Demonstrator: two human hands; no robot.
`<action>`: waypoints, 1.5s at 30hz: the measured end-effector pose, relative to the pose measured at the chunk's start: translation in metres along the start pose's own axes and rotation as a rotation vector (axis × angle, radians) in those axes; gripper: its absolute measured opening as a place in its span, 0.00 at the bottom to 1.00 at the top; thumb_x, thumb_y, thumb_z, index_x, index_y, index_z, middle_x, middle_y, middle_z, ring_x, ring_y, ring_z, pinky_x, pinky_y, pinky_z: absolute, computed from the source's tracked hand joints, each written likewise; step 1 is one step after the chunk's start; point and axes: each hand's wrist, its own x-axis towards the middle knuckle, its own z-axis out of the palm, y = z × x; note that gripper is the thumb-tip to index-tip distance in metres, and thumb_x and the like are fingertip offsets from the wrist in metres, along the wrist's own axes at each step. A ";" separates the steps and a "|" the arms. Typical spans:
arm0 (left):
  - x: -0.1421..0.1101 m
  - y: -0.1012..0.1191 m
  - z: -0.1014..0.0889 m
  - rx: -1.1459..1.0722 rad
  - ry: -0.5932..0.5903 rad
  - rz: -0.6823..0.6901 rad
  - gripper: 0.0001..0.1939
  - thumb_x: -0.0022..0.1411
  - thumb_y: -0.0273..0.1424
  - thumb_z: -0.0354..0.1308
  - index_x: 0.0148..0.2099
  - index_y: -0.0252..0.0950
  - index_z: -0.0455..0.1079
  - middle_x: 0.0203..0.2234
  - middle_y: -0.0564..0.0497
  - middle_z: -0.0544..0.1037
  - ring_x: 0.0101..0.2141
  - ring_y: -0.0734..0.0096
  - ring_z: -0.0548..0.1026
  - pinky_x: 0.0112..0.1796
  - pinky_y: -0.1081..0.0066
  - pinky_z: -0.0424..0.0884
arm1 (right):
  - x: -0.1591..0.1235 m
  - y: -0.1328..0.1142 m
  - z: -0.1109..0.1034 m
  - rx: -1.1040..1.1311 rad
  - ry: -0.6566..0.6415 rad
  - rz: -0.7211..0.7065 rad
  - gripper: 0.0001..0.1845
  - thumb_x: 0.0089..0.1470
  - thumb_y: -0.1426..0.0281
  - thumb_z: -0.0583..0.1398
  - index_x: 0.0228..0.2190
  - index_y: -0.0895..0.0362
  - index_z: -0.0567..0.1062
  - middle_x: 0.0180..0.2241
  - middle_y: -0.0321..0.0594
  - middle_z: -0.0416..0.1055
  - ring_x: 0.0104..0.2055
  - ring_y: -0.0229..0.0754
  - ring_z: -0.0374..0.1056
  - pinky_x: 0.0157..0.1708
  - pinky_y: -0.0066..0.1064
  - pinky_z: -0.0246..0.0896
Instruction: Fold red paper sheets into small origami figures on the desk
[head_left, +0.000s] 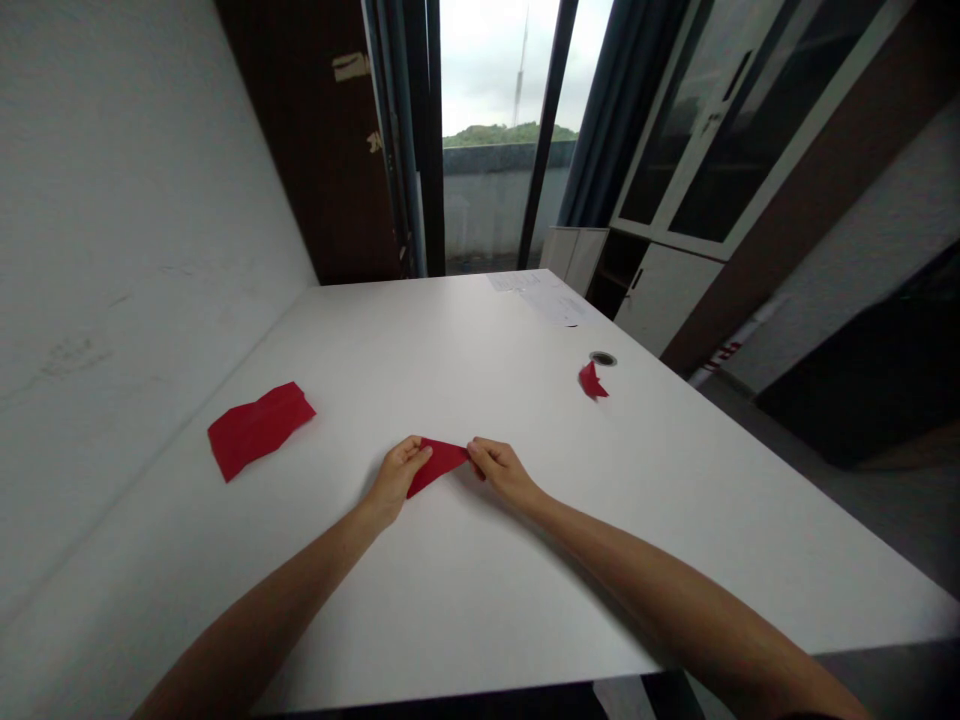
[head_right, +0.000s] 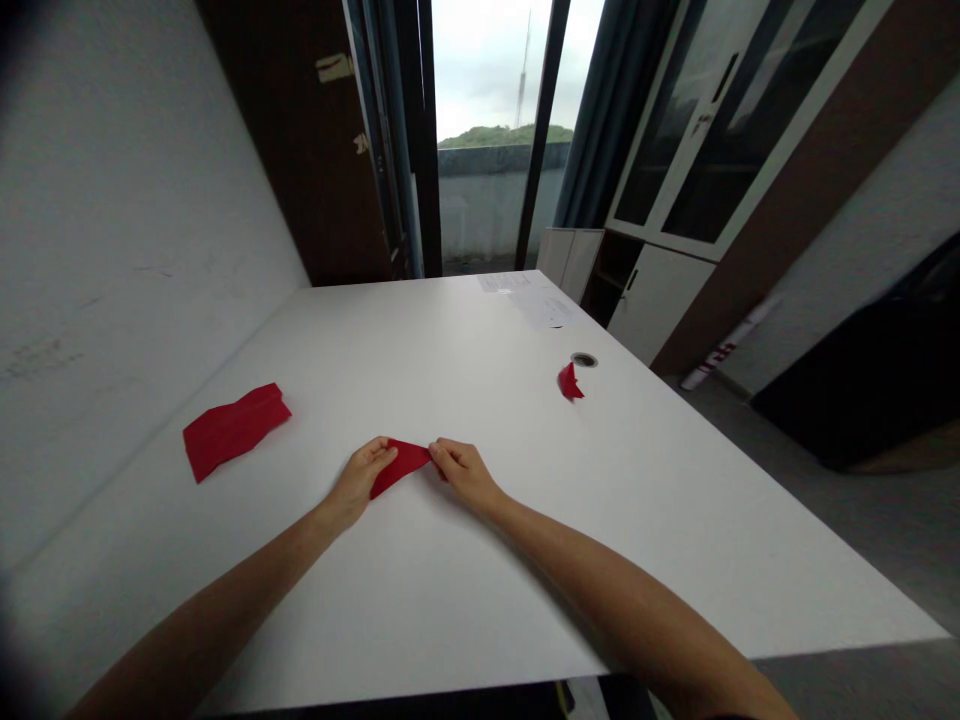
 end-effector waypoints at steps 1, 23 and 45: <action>0.000 -0.001 0.001 -0.026 -0.003 -0.016 0.17 0.56 0.41 0.66 0.38 0.34 0.68 0.30 0.51 0.76 0.28 0.73 0.72 0.31 0.74 0.66 | -0.001 -0.001 0.000 0.033 -0.030 -0.018 0.27 0.66 0.52 0.49 0.23 0.58 0.65 0.21 0.34 0.60 0.25 0.35 0.55 0.27 0.27 0.50; -0.018 -0.005 0.028 -0.212 0.031 -0.001 0.17 0.57 0.42 0.64 0.33 0.34 0.67 0.25 0.54 0.71 0.25 0.77 0.67 0.28 0.74 0.62 | -0.009 -0.023 0.014 -0.192 -0.009 -0.099 0.05 0.56 0.71 0.57 0.32 0.57 0.73 0.27 0.35 0.70 0.28 0.36 0.61 0.28 0.26 0.54; -0.030 0.007 0.026 0.480 0.162 0.369 0.10 0.61 0.34 0.59 0.42 0.40 0.61 0.28 0.55 0.70 0.27 0.72 0.68 0.30 0.74 0.60 | 0.003 -0.001 0.020 0.303 0.003 0.054 0.13 0.55 0.63 0.61 0.39 0.59 0.73 0.36 0.41 0.73 0.34 0.40 0.67 0.36 0.31 0.63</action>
